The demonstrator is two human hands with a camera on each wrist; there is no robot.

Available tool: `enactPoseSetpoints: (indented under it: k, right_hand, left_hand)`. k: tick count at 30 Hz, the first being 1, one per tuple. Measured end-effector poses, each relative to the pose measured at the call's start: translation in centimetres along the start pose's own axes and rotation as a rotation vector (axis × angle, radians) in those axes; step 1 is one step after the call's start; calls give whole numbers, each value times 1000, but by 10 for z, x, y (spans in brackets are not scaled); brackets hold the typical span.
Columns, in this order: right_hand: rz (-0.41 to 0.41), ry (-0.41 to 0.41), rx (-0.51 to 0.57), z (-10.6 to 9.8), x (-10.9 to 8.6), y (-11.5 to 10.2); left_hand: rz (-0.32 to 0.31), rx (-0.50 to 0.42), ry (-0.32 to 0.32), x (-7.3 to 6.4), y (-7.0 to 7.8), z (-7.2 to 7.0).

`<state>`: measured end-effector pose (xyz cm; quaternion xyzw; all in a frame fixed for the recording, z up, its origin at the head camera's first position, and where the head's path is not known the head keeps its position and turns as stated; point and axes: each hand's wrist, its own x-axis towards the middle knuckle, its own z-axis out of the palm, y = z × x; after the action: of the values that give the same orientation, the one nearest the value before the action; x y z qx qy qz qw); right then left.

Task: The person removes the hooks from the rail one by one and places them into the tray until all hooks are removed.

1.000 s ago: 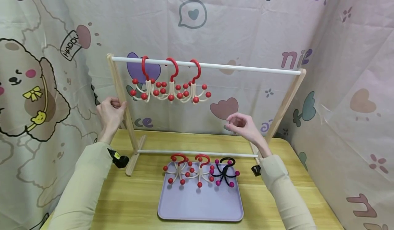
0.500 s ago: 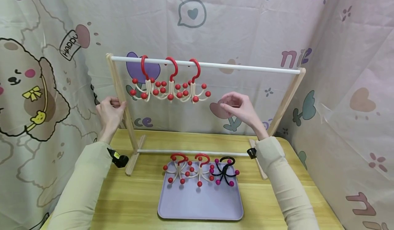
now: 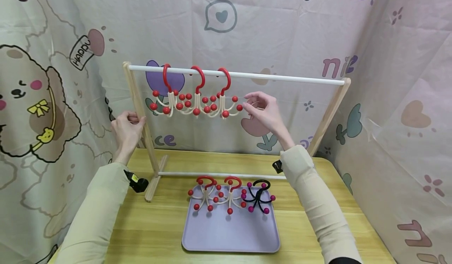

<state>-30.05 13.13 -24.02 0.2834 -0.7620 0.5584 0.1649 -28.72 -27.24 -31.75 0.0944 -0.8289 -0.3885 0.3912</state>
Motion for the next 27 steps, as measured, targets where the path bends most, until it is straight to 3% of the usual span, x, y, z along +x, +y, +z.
enactPoseSetpoints:
  k: [11,27]
  right_hand:
    - [13,60,15,22,19,-14]
    - [-8,155,41,46,38,-14]
  left_hand:
    - [1,5,-4,0,1,0]
    - [-13,7,-4,0,1,0]
